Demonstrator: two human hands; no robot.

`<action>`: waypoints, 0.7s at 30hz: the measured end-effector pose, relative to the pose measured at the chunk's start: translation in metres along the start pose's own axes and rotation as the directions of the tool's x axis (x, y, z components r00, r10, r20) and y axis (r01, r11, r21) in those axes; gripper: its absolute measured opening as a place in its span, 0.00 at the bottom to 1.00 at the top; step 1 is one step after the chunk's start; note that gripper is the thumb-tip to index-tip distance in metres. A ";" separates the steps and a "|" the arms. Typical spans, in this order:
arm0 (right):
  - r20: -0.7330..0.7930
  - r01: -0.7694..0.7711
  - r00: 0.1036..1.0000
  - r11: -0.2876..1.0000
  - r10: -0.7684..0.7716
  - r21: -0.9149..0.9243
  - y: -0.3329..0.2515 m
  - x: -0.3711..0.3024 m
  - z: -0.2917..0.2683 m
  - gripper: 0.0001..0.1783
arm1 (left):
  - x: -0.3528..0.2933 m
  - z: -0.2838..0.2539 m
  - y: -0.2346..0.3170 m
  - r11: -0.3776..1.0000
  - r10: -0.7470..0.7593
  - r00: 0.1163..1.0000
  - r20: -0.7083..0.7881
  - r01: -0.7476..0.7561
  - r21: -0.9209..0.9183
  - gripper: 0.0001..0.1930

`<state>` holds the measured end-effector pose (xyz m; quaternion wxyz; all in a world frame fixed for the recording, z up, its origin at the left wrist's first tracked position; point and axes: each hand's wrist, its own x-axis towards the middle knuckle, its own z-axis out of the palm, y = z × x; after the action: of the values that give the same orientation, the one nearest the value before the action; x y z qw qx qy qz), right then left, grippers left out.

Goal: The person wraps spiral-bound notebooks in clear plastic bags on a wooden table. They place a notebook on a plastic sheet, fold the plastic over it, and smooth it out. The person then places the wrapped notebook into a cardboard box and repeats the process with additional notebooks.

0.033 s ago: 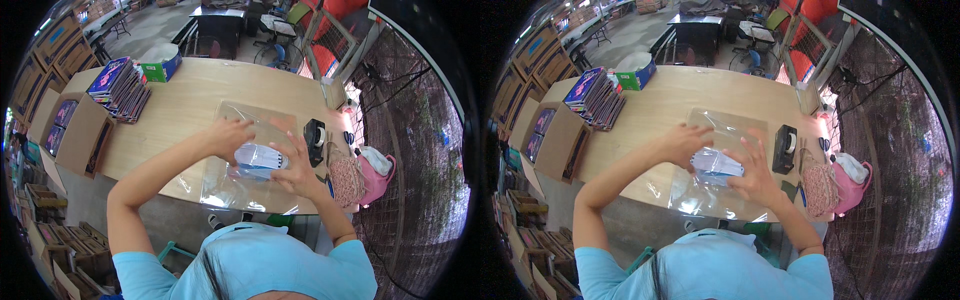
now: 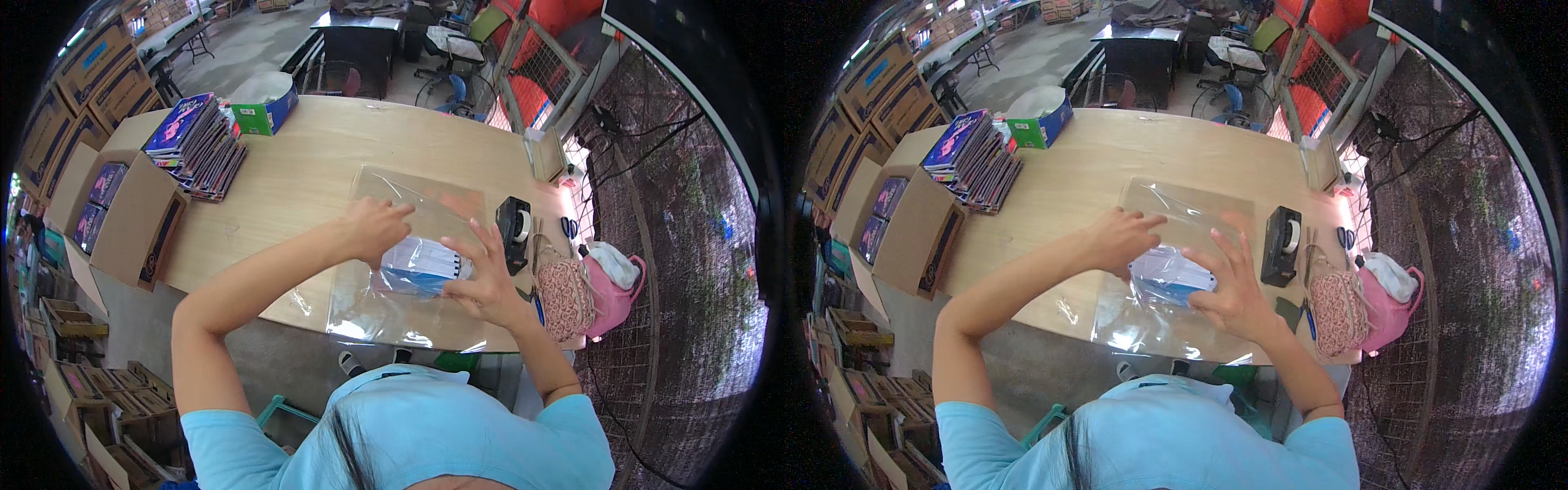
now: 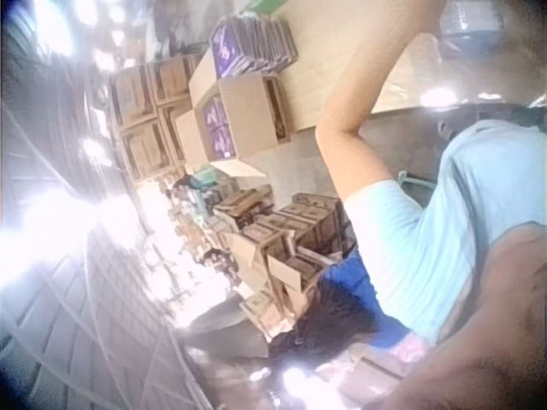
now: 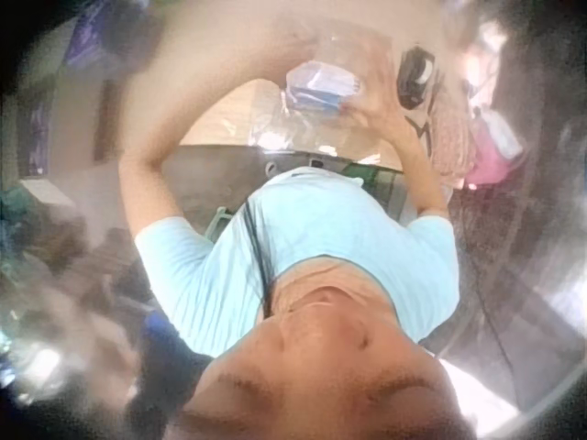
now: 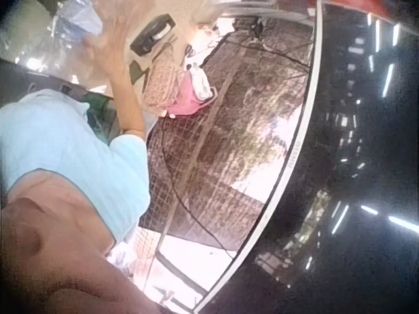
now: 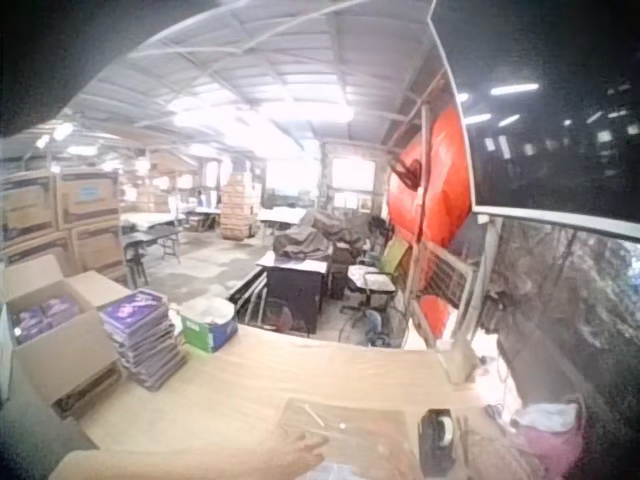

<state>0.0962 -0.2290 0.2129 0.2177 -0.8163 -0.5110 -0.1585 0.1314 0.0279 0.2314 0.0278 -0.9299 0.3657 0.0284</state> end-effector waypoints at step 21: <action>0.491 -0.048 0.868 0.997 0.073 -0.062 0.008 0.040 -0.075 0.10 | -0.057 0.127 0.065 0.872 -0.383 0.741 -0.551 0.093 -0.481 0.27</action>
<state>0.1184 -0.2400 0.2948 0.0657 -0.8503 -0.5199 0.0493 0.0415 0.0288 0.1066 -0.2947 -0.9075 0.2133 -0.2102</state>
